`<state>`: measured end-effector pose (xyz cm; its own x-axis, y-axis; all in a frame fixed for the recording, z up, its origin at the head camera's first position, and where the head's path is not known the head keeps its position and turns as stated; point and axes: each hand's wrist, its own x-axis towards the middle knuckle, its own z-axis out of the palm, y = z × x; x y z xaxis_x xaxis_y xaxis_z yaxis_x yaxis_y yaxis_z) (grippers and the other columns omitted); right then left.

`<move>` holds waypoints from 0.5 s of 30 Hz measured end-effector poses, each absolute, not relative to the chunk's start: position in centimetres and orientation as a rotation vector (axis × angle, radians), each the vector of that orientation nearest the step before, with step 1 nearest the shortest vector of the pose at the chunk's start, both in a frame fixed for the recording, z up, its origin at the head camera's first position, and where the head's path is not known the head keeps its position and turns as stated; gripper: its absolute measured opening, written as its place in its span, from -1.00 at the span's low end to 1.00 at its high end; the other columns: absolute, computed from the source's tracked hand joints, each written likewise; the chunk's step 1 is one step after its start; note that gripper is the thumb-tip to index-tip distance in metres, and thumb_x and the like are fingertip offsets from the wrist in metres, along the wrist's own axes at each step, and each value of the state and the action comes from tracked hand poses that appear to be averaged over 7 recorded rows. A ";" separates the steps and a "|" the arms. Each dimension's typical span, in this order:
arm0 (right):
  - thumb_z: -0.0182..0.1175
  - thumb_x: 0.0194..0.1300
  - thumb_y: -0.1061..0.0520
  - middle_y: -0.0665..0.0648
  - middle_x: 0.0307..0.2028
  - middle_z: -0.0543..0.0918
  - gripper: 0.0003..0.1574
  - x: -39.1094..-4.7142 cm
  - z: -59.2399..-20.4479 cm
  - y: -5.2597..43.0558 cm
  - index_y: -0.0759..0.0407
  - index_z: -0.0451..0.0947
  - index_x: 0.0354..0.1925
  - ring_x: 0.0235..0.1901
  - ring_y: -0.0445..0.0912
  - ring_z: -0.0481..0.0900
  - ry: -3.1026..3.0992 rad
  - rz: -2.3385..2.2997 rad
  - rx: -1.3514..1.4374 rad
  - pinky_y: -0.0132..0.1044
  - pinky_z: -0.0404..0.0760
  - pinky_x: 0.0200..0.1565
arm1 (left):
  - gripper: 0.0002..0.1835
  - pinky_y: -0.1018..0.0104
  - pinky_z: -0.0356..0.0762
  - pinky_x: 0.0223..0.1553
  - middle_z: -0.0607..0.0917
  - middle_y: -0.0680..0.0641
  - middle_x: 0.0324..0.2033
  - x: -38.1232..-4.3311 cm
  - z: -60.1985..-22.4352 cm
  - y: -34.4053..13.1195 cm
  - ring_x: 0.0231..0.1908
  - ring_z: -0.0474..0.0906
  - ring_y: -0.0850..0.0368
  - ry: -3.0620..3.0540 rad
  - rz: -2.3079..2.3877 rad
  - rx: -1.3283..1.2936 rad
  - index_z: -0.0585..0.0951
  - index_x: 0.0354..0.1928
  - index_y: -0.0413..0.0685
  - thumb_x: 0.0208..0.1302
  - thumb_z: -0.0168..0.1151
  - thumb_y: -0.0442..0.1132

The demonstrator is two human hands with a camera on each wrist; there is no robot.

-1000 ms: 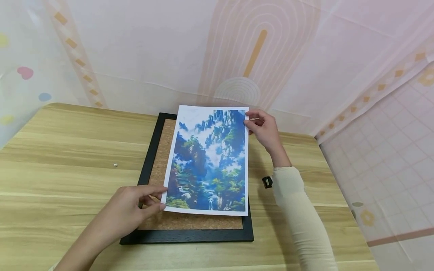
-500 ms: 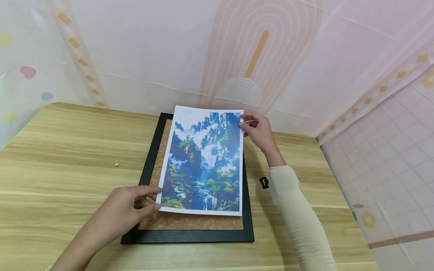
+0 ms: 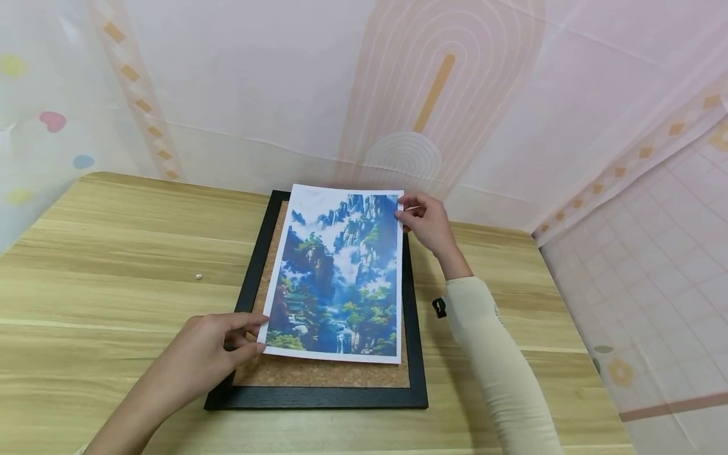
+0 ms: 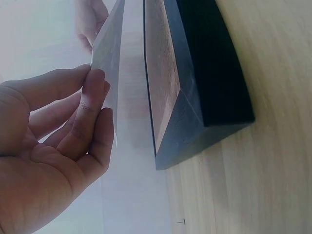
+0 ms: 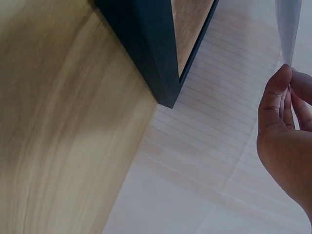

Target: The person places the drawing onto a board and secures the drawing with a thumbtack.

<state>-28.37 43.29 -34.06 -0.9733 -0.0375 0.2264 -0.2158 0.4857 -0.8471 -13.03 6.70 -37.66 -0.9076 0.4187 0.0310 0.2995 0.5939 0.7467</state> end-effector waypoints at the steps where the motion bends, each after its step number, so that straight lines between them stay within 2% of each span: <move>1: 0.24 0.41 0.34 0.25 -0.14 0.58 -0.72 -28.3 -34.0 43.3 0.37 0.58 0.07 -0.31 0.14 0.59 -2.552 1.490 0.218 0.11 0.66 -0.19 | -0.60 0.35 0.48 -0.58 0.75 0.06 -0.41 -13.0 -37.6 6.7 -0.45 0.63 0.27 2.675 1.204 0.609 0.68 0.08 -0.35 0.18 0.45 -0.41; 6: 0.24 0.40 0.34 0.26 -0.15 0.56 -0.72 -28.3 -33.6 43.1 0.39 0.58 0.06 -0.30 0.20 0.58 -2.564 1.470 0.222 0.15 0.66 -0.16 | -0.60 0.35 0.47 -0.58 0.74 0.06 -0.41 -12.8 -37.2 6.8 -0.46 0.61 0.27 2.698 1.183 0.616 0.68 0.09 -0.36 0.18 0.44 -0.43; 15: 0.26 0.38 0.36 0.28 -0.16 0.57 -0.70 -28.2 -33.0 43.0 0.41 0.57 0.06 -0.25 0.11 0.62 -2.624 1.400 0.249 0.11 0.69 -0.15 | -0.60 0.35 0.44 -0.59 0.71 0.07 -0.46 -12.7 -36.6 7.2 -0.49 0.56 0.26 2.738 1.121 0.611 0.67 0.09 -0.38 0.18 0.42 -0.45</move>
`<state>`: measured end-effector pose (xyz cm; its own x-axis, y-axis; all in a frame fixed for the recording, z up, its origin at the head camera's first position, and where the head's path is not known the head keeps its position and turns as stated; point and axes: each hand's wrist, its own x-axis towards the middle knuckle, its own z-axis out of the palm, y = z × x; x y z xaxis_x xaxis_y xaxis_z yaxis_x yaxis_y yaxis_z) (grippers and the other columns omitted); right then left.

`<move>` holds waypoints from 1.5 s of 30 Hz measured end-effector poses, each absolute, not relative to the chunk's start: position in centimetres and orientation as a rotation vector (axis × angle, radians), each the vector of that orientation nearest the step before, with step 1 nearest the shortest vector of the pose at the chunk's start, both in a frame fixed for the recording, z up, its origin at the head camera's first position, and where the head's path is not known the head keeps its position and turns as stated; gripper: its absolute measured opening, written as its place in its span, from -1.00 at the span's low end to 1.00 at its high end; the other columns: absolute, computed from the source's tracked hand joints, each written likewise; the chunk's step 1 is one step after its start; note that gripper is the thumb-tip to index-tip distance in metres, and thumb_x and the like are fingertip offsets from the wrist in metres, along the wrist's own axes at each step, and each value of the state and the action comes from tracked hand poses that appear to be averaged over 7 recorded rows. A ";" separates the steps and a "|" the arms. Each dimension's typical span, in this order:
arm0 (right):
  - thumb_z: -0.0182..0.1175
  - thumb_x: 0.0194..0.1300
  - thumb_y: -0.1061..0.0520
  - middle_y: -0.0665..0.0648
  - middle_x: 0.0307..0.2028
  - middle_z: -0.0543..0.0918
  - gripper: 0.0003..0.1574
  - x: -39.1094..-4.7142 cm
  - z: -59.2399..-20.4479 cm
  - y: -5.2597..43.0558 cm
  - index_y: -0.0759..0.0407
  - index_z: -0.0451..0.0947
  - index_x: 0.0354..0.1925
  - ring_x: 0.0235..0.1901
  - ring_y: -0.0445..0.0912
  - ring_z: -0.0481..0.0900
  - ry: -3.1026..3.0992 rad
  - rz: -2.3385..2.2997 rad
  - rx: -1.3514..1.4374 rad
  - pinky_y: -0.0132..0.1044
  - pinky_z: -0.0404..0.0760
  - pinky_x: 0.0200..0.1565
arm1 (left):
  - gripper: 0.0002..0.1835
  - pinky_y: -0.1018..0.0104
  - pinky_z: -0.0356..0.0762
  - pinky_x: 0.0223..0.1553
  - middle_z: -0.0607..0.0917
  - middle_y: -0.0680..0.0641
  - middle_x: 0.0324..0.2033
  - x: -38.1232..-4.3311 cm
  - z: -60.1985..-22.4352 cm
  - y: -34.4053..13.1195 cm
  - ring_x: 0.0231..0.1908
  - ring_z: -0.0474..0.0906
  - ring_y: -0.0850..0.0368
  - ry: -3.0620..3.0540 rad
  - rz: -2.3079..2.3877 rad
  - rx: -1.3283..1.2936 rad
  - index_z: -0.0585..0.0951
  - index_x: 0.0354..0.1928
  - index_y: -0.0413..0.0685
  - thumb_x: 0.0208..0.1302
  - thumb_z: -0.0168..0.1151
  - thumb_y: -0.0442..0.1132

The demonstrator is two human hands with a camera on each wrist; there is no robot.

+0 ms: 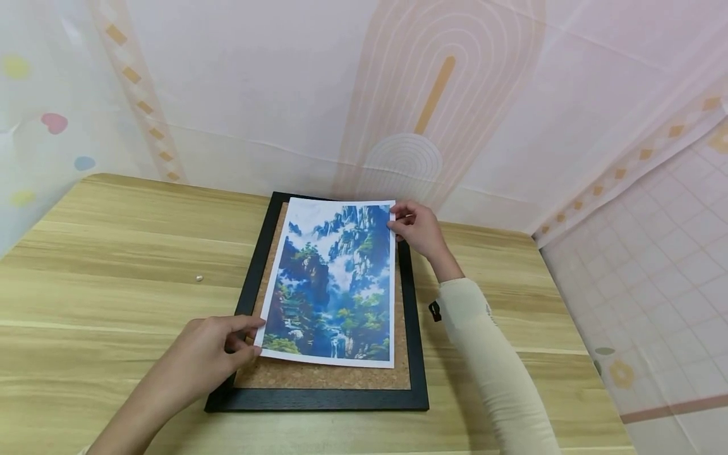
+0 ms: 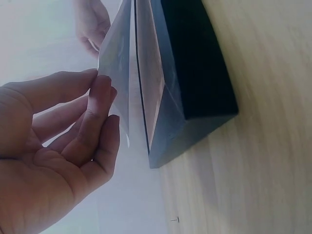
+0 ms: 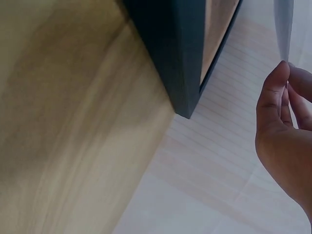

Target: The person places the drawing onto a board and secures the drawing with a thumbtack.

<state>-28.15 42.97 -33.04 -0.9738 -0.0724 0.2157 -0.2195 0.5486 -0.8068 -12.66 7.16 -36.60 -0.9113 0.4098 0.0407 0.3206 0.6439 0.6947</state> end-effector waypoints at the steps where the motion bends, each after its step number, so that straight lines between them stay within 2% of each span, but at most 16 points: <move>1: 0.26 0.38 0.35 0.27 -0.15 0.58 -0.70 -28.2 -33.1 42.9 0.40 0.57 0.06 -0.25 0.09 0.63 -2.635 1.386 0.249 0.09 0.69 -0.15 | -0.61 0.35 0.44 -0.58 0.71 0.07 -0.45 -12.7 -36.6 7.2 -0.49 0.56 0.26 2.737 1.114 0.612 0.67 0.08 -0.39 0.18 0.42 -0.45; 8: 0.27 0.38 0.34 0.28 -0.15 0.60 -0.69 -28.5 -33.7 42.7 0.39 0.56 0.07 -0.28 0.06 0.63 -2.695 1.312 0.249 0.02 0.71 -0.18 | -0.64 0.36 0.50 -0.56 0.74 0.02 -0.39 -13.1 -36.8 7.2 -0.48 0.58 0.27 2.723 1.093 0.634 0.68 0.03 -0.42 0.18 0.43 -0.45; 14: 0.27 0.39 0.34 0.28 -0.16 0.61 -0.70 -28.5 -33.9 42.4 0.37 0.55 0.06 -0.31 0.08 0.62 -2.735 1.309 0.241 -0.03 0.71 -0.20 | -0.66 0.36 0.50 -0.55 0.72 0.03 -0.41 -13.1 -37.0 7.1 -0.48 0.57 0.27 2.721 1.088 0.642 0.68 0.01 -0.44 0.18 0.42 -0.46; 20: 0.27 0.40 0.31 0.26 -0.13 0.61 -0.68 -28.5 -34.3 42.1 0.36 0.54 0.09 -0.22 0.06 0.61 -2.791 1.257 0.222 -0.17 0.68 -0.23 | -0.64 0.36 0.49 -0.56 0.71 0.04 -0.43 -13.1 -37.2 7.1 -0.49 0.55 0.28 2.712 1.076 0.648 0.67 0.03 -0.46 0.18 0.43 -0.46; 45: 0.33 0.33 0.33 0.26 -0.11 0.56 -0.62 -28.9 -35.8 42.8 0.35 0.51 0.08 -0.17 0.06 0.58 -2.894 1.208 0.197 -0.22 0.65 -0.19 | -0.69 0.37 0.52 -0.49 0.62 0.10 -0.49 -12.9 -37.1 7.4 -0.48 0.50 0.25 2.757 0.997 0.633 0.73 -0.06 -0.36 0.13 0.50 -0.41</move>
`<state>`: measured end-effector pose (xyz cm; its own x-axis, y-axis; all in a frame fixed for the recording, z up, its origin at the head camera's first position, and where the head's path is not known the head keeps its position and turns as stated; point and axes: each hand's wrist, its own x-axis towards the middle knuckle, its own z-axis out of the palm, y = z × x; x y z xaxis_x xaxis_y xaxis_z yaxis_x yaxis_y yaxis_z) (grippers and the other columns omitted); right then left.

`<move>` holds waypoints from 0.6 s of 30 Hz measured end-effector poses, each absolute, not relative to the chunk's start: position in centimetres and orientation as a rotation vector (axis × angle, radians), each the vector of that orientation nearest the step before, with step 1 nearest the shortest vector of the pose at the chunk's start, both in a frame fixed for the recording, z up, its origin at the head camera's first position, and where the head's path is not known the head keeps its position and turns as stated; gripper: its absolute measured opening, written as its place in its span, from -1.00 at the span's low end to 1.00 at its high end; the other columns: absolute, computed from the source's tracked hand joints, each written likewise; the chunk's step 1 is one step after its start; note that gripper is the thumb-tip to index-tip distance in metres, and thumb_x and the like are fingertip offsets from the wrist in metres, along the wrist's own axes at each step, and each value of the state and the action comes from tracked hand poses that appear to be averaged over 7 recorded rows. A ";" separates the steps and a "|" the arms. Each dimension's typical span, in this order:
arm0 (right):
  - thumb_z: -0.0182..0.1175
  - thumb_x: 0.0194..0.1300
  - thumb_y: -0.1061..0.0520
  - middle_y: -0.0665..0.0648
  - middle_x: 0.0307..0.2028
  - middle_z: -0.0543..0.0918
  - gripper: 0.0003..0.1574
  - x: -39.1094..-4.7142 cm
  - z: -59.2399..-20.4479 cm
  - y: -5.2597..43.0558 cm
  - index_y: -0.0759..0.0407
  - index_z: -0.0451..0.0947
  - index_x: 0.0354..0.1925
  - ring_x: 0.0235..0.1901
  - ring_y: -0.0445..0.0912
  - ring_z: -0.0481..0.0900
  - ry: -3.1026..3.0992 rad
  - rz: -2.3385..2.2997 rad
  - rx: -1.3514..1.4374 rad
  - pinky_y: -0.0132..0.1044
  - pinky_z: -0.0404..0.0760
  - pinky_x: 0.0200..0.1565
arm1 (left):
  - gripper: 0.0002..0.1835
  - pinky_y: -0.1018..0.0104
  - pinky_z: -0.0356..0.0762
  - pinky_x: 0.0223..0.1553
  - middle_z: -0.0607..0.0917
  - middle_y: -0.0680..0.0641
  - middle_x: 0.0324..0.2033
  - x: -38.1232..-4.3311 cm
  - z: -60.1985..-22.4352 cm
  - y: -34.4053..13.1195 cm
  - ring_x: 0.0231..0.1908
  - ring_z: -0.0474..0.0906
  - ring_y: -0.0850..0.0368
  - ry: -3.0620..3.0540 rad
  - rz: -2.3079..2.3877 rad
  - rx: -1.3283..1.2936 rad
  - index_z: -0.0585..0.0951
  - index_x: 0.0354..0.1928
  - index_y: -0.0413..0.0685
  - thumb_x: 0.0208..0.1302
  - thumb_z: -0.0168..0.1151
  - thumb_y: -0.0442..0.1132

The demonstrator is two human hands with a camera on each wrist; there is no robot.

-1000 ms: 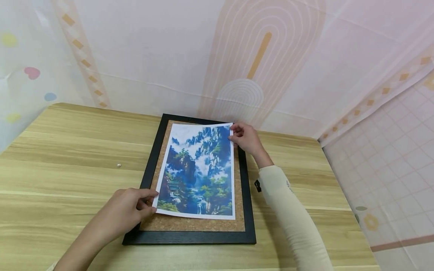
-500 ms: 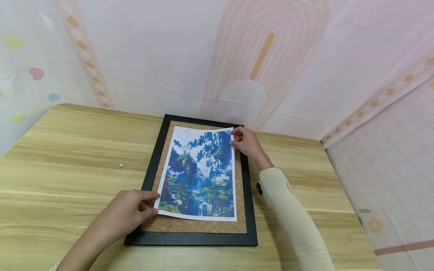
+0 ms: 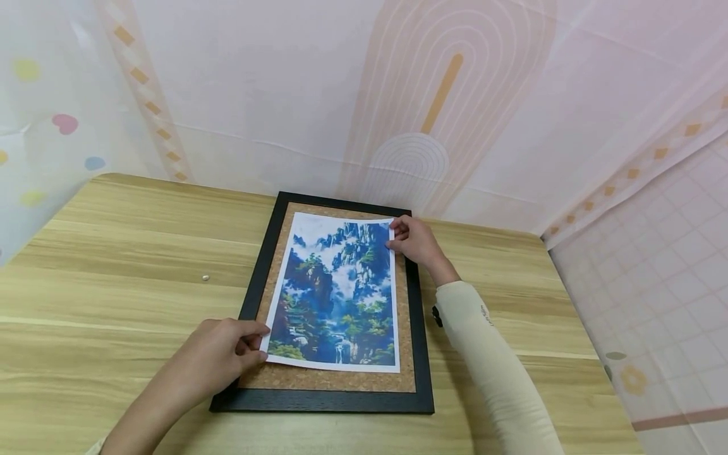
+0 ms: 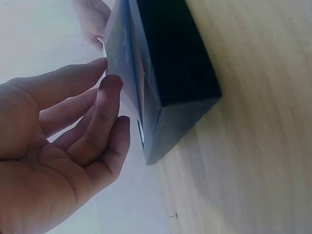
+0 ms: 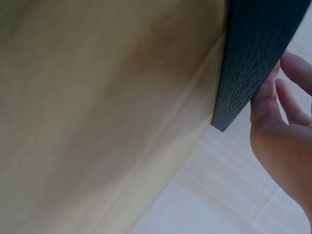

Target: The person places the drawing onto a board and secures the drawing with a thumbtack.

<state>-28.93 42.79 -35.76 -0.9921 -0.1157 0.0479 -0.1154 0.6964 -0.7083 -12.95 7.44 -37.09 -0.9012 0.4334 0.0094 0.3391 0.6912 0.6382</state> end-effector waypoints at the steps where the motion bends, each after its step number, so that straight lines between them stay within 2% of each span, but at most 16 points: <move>1: 0.33 0.33 0.33 0.26 -0.11 0.57 -0.62 -29.0 -35.8 42.8 0.35 0.51 0.08 -0.17 0.05 0.58 2.893 -1.197 -0.194 -0.22 0.64 -0.19 | -0.69 0.37 0.51 -0.49 0.61 0.10 -0.49 -13.0 -37.1 7.4 -0.48 0.50 0.25 2.761 0.991 0.638 0.73 -0.07 -0.36 0.13 0.50 -0.41; 13: 0.33 0.34 0.31 0.24 -0.12 0.56 -0.62 -29.0 -35.6 42.6 0.33 0.51 0.09 -0.19 0.04 0.57 2.900 -1.134 -0.177 -0.19 0.62 -0.19 | -0.75 0.33 0.39 -0.50 0.55 0.14 -0.55 -13.0 -37.5 7.5 -0.52 0.39 0.23 2.806 0.926 0.661 0.75 -0.12 -0.24 0.13 0.51 -0.39; 18: 0.33 0.35 0.30 0.24 -0.10 0.57 -0.62 -29.0 -35.7 42.4 0.32 0.51 0.09 -0.18 0.04 0.57 2.912 -1.111 -0.175 -0.19 0.62 -0.17 | -0.75 0.33 0.37 -0.51 0.54 0.14 -0.57 -13.0 -37.5 7.5 -0.54 0.38 0.22 2.804 0.920 0.651 0.74 -0.12 -0.25 0.13 0.50 -0.40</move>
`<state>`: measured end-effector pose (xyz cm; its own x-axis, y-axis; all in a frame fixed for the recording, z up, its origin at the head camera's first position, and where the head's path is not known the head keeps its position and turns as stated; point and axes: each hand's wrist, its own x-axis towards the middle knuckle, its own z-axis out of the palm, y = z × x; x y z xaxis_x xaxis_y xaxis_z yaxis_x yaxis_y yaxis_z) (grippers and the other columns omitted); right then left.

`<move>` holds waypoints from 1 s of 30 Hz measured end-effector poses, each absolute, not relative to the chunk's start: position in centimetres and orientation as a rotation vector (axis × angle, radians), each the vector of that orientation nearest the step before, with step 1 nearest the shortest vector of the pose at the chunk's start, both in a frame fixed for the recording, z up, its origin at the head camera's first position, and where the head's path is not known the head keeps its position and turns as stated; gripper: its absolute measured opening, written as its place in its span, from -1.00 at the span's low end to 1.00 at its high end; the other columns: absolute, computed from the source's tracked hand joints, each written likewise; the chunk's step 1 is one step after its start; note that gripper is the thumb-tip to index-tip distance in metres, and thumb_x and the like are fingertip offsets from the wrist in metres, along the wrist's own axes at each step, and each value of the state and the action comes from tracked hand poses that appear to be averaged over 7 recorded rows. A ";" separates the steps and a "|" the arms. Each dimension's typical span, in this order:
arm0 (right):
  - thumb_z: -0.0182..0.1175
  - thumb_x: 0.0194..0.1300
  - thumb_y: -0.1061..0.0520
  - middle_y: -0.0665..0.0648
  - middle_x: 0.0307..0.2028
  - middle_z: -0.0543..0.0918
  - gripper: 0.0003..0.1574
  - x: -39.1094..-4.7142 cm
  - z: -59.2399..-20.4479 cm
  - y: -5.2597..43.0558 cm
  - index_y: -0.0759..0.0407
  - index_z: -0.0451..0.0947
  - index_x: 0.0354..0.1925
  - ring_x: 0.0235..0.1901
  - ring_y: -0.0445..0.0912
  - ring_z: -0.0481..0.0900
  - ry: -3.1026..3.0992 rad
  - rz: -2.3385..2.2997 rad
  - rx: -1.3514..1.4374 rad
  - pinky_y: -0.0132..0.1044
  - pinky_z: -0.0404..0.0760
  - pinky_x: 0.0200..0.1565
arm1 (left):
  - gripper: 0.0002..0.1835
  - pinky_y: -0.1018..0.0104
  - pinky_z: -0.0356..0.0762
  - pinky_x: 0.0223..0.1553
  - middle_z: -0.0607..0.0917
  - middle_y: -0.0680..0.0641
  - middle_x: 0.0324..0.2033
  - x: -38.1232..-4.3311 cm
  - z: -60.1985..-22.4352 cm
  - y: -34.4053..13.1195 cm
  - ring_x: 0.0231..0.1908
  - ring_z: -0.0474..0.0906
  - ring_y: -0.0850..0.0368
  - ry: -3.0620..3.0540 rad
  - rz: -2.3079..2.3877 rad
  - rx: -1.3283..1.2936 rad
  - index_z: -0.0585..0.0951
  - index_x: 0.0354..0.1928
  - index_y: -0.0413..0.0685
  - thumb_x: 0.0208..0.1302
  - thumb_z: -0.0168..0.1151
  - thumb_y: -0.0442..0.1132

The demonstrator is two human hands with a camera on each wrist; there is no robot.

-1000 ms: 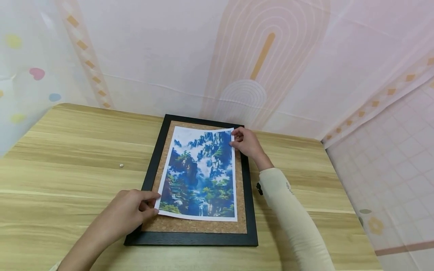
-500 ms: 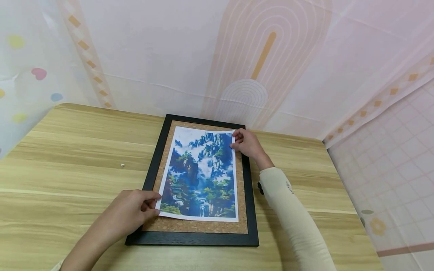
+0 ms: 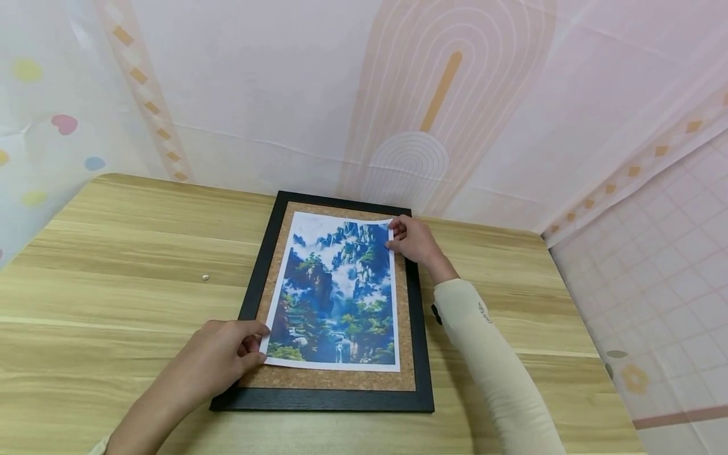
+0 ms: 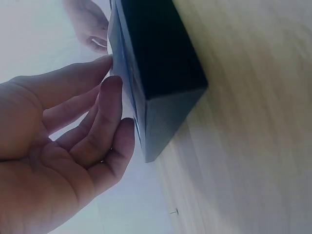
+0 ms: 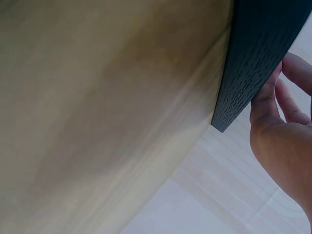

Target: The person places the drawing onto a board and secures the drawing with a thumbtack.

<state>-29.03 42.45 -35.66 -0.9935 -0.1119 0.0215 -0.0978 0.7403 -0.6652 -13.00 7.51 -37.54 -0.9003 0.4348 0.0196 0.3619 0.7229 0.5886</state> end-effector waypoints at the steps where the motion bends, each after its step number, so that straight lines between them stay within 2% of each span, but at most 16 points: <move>1: 0.33 0.35 0.30 0.24 -0.10 0.57 -0.62 -29.1 -35.7 42.4 0.32 0.50 0.10 -0.17 0.04 0.57 2.913 -1.109 -0.177 -0.19 0.62 -0.17 | -0.75 0.33 0.36 -0.52 0.54 0.14 -0.57 -13.0 -37.5 7.5 -0.55 0.38 0.22 2.802 0.921 0.646 0.74 -0.12 -0.26 0.13 0.50 -0.40; 6: 0.33 0.35 0.30 0.24 -0.10 0.57 -0.62 -29.1 -35.7 42.4 0.32 0.50 0.10 -0.16 0.04 0.57 2.918 -1.095 -0.178 -0.18 0.62 -0.16 | -0.73 0.33 0.38 -0.52 0.55 0.12 -0.57 -13.0 -37.5 7.5 -0.54 0.39 0.20 2.820 0.915 0.640 0.74 -0.11 -0.27 0.11 0.51 -0.42; 9: 0.33 0.35 0.30 0.23 -0.10 0.57 -0.62 -29.0 -35.7 42.4 0.31 0.50 0.09 -0.15 0.04 0.57 2.922 -1.082 -0.175 -0.18 0.61 -0.15 | -0.72 0.29 0.39 -0.50 0.58 0.10 -0.52 -13.2 -37.5 7.6 -0.51 0.40 0.18 2.872 0.862 0.667 0.75 -0.09 -0.25 0.13 0.52 -0.37; 12: 0.33 0.36 0.29 0.23 -0.10 0.57 -0.63 -29.0 -35.8 42.4 0.31 0.50 0.09 -0.15 0.04 0.57 2.920 -1.077 -0.176 -0.18 0.61 -0.15 | -0.67 0.09 0.58 -0.34 0.70 -0.06 -0.33 -13.2 -37.4 7.5 -0.34 0.59 0.00 2.984 0.761 0.734 0.75 -0.04 -0.22 0.17 0.52 -0.25; 14: 0.32 0.36 0.29 0.23 -0.10 0.57 -0.63 -29.0 -35.7 42.4 0.31 0.50 0.09 -0.15 0.04 0.56 2.926 -1.065 -0.175 -0.18 0.60 -0.15 | -0.62 -0.11 0.60 -0.18 0.72 -0.20 -0.14 -13.2 -37.5 7.3 -0.13 0.62 -0.19 3.072 0.656 0.790 0.74 0.02 -0.18 0.20 0.51 -0.15; 16: 0.32 0.36 0.28 0.23 -0.10 0.57 -0.63 -29.0 -35.6 42.4 0.30 0.50 0.09 -0.15 0.04 0.56 2.931 -1.052 -0.172 -0.17 0.60 -0.16 | -0.57 -0.31 0.51 -0.03 0.65 -0.32 0.07 -13.2 -37.5 6.9 0.11 0.52 -0.35 3.149 0.548 0.833 0.72 0.09 -0.14 0.23 0.49 -0.09; 19: 0.32 0.36 0.28 0.23 -0.10 0.57 -0.63 -28.9 -35.6 42.4 0.30 0.50 0.09 -0.16 0.04 0.56 2.938 -1.035 -0.165 -0.17 0.60 -0.15 | -0.49 -0.39 0.43 0.05 0.53 -0.39 0.22 -13.4 -37.6 6.4 0.25 0.39 -0.42 3.211 0.397 0.868 0.66 0.19 -0.11 0.27 0.44 -0.02; 23: 0.32 0.37 0.28 0.23 -0.10 0.58 -0.63 -29.0 -35.6 42.4 0.30 0.50 0.10 -0.15 0.04 0.55 2.942 -1.026 -0.176 -0.17 0.60 -0.15 | -0.34 -0.42 0.25 0.23 0.39 -0.39 0.36 -13.7 -37.7 5.6 0.36 0.23 -0.46 3.249 0.305 0.857 0.56 0.33 -0.12 0.30 0.37 0.10; 26: 0.32 0.36 0.28 0.23 -0.10 0.58 -0.63 -29.0 -35.6 42.3 0.30 0.50 0.09 -0.15 0.04 0.55 2.945 -1.022 -0.185 -0.17 0.59 -0.14 | -0.24 -0.47 0.00 0.32 0.26 -0.36 0.45 -13.9 -37.7 5.0 0.43 0.07 -0.49 3.241 0.283 0.784 0.45 0.43 -0.06 0.32 0.30 0.20; 30: 0.32 0.37 0.28 0.23 -0.10 0.57 -0.64 -29.0 -35.7 42.3 0.30 0.50 0.09 -0.14 0.05 0.55 2.939 -1.022 -0.192 -0.16 0.60 -0.14 | -0.15 -0.56 -0.35 0.31 0.12 -0.35 0.52 -14.5 -37.7 4.0 0.47 -0.12 -0.50 3.188 0.223 0.645 0.28 0.55 0.05 0.39 0.07 0.37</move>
<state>-29.04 42.27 -35.66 -0.9922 -0.1235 0.0181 -0.1081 0.7775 -0.6195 -14.45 4.02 -37.66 -0.9150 0.3775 0.1425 0.3937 0.9127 0.1100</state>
